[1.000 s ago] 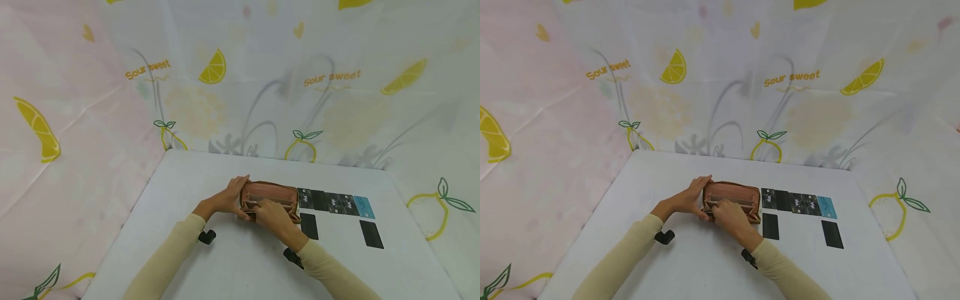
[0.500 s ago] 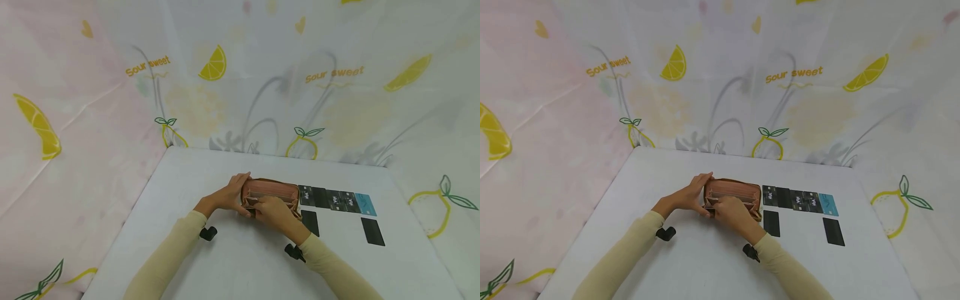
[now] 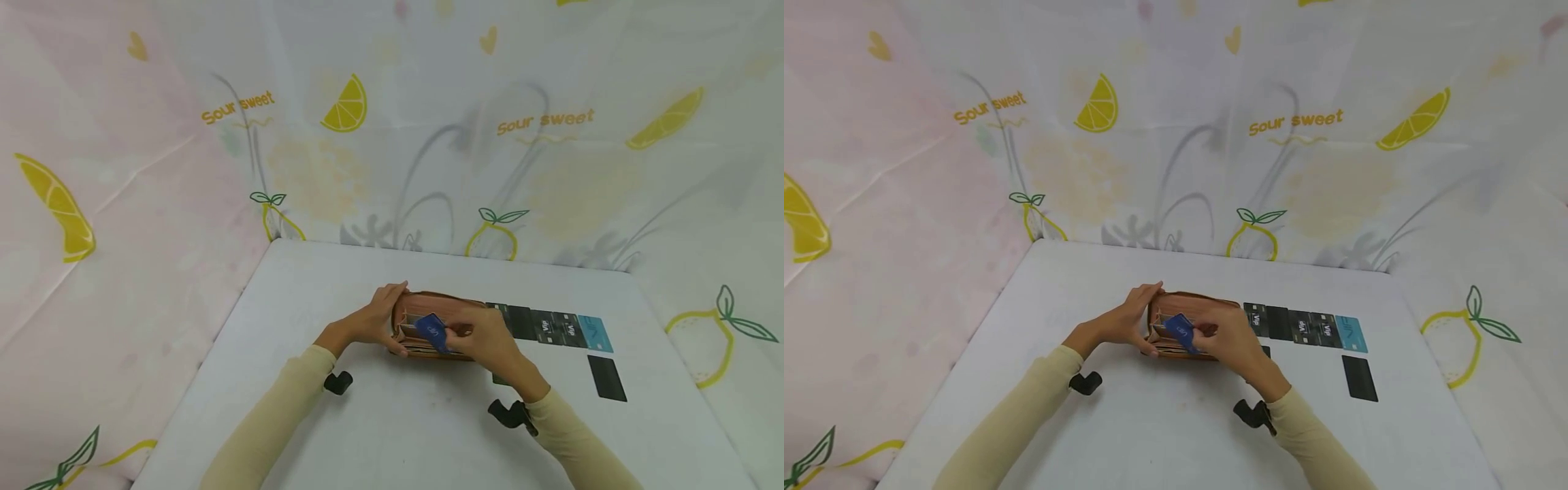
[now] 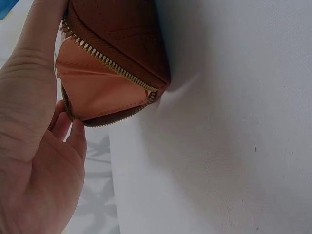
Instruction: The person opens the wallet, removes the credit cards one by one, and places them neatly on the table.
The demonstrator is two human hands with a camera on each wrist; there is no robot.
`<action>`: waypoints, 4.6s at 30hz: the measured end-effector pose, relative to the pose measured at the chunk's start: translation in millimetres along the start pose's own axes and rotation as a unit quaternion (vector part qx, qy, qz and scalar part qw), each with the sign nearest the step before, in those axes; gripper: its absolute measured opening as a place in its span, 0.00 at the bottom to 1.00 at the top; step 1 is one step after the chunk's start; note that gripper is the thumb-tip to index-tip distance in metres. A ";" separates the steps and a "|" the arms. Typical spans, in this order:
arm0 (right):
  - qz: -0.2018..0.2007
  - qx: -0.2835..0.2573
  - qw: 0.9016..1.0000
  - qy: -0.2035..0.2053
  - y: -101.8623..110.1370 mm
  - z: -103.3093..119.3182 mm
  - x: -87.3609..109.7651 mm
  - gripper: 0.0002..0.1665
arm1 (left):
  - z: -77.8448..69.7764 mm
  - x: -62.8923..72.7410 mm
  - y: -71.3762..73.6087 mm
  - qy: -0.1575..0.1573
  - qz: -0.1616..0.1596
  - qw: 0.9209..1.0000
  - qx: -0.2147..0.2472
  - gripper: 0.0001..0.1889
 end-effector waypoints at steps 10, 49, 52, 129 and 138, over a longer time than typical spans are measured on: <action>-0.077 -0.046 0.982 -0.164 41.8 -32.3 41.8 0.06 | -1.4 0.6 -0.8 -0.014 -0.007 1.000 0.001 0.74; -0.080 -0.064 0.873 -0.476 85.9 -131.6 142.2 0.28 | 0.3 0.0 1.7 -0.004 -0.004 1.000 0.007 0.74; -0.073 -0.059 0.874 -0.477 85.2 -132.4 141.5 0.27 | 0.0 0.2 1.2 -0.002 0.000 1.000 0.008 0.74; 0.172 0.235 0.954 0.074 -37.4 -10.9 18.7 0.09 | -7.1 2.5 2.7 -0.002 0.001 1.000 -0.004 0.75; 0.162 0.261 0.950 0.061 -39.0 -6.0 15.6 0.09 | -5.8 2.7 1.8 -0.004 -0.005 1.000 -0.005 0.75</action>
Point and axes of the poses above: each hand's wrist, its own x-axis away from the middle knuckle, its own y-axis out of the back of the hand, z = x × y, the point moved 2 cm from there along -x, towards the middle knuckle, and after that the axes turned 13 degrees about -x, right-handed, at the moved point
